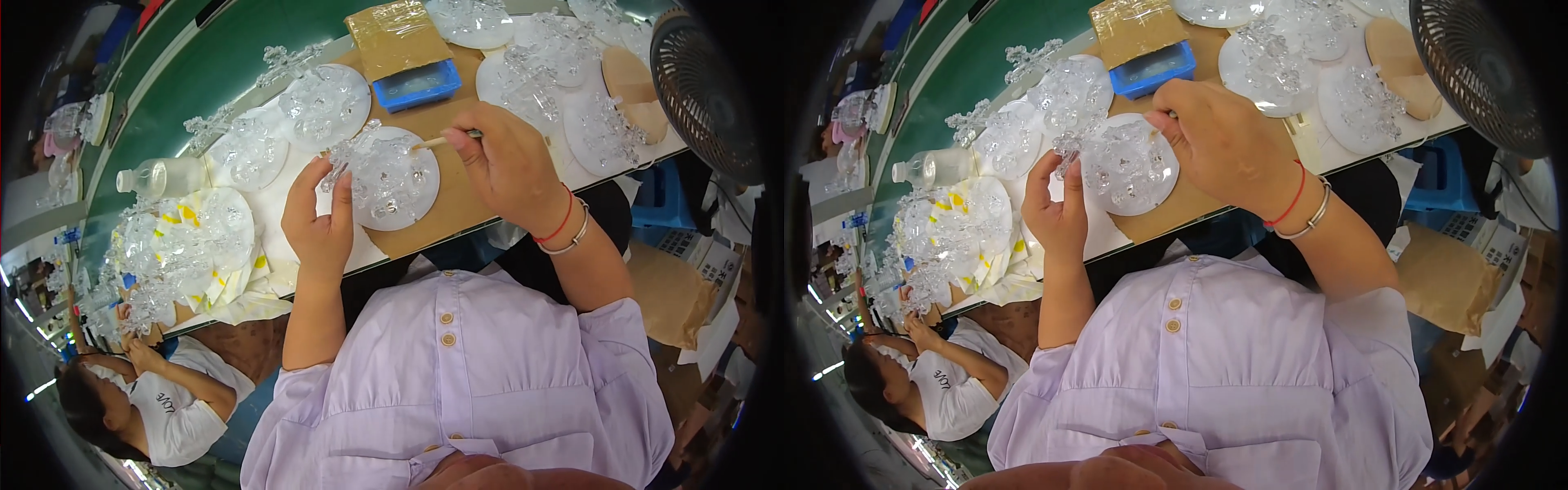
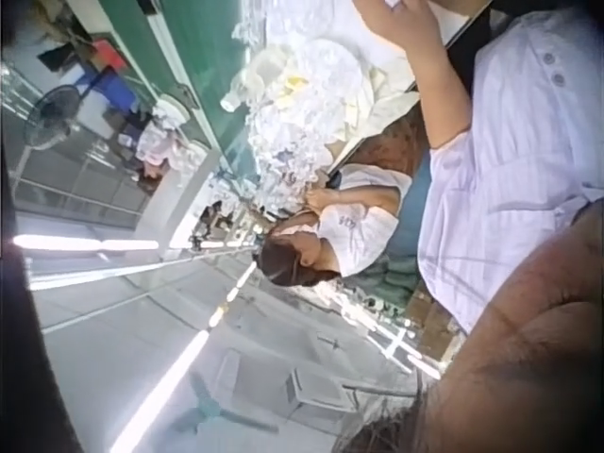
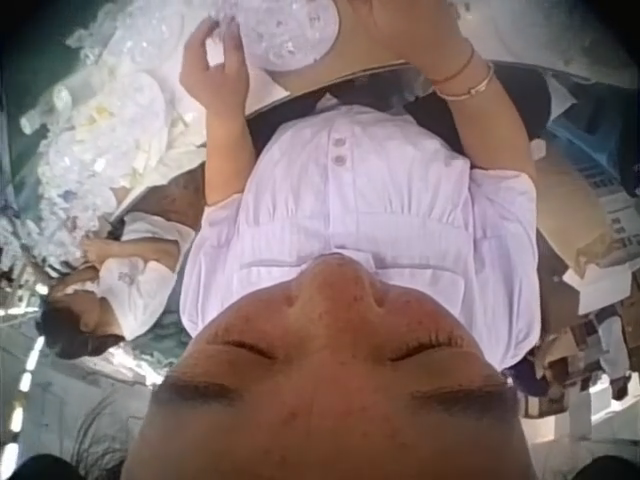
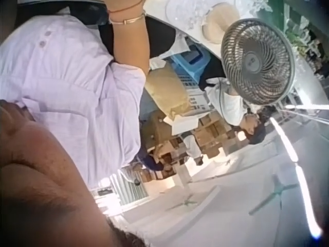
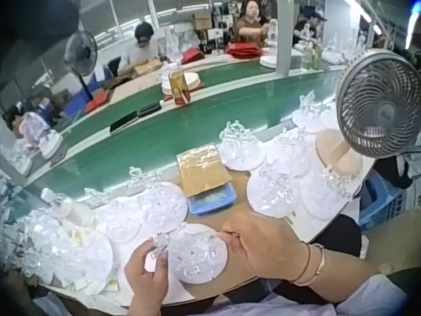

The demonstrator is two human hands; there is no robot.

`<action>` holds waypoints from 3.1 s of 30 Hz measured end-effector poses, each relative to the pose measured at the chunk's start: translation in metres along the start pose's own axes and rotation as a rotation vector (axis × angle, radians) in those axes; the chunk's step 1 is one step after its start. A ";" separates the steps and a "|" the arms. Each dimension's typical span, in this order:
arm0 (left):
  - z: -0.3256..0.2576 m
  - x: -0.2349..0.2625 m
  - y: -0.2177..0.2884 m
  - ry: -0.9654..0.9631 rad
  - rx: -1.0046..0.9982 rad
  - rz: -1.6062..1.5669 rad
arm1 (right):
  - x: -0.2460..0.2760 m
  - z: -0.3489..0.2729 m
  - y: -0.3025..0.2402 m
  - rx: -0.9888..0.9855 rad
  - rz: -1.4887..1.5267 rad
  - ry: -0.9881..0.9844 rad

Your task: Applying glue to decorative clear components and attaching them to a circular base on an assembly line.

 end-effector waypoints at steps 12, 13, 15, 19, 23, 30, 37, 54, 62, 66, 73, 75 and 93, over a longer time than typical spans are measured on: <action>0.006 0.003 0.001 -0.032 0.108 0.134 | 0.009 -0.030 0.013 0.044 0.129 0.062; 0.006 0.003 0.000 -0.028 0.115 0.118 | 0.010 -0.034 0.017 -0.014 0.147 0.020; 0.005 0.002 -0.002 -0.030 0.120 0.103 | 0.012 -0.038 0.020 -0.076 0.164 -0.017; 0.006 0.001 -0.003 -0.021 0.123 0.090 | 0.013 -0.039 0.027 -0.061 0.170 0.012; 0.006 0.002 -0.002 -0.043 0.128 0.118 | 0.015 -0.040 0.028 -0.004 0.188 0.019; 0.007 0.001 0.000 -0.052 0.124 0.132 | 0.017 -0.038 0.035 -0.045 0.211 0.025; 0.005 0.002 -0.004 -0.036 0.181 0.095 | 0.023 -0.043 0.032 -0.022 0.235 -0.058; 0.005 0.002 -0.005 -0.039 0.196 0.086 | 0.025 -0.038 0.013 0.159 0.255 -0.023; 0.006 0.004 -0.001 -0.051 0.191 0.105 | 0.026 -0.037 0.011 0.157 0.221 -0.032; 0.005 -0.001 -0.004 -0.053 0.203 0.076 | 0.023 -0.036 0.016 0.158 0.184 -0.021; 0.006 0.000 -0.001 -0.047 0.213 0.087 | 0.031 -0.047 -0.003 0.208 0.253 -0.074; 0.006 -0.001 -0.001 -0.044 0.225 0.065 | 0.030 -0.048 -0.003 0.203 0.252 -0.077; 0.004 0.001 -0.007 -0.041 0.218 0.070 | 0.023 -0.060 -0.014 0.153 0.277 -0.101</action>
Point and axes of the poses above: each hand's wrist, its own z-axis towards the middle knuckle, its own x-axis out of the back of the hand, y = z × x, the point moved 5 cm from there along z, towards the middle knuckle, and after that the axes turned 1 degree about -z, right-handed, at the moved point
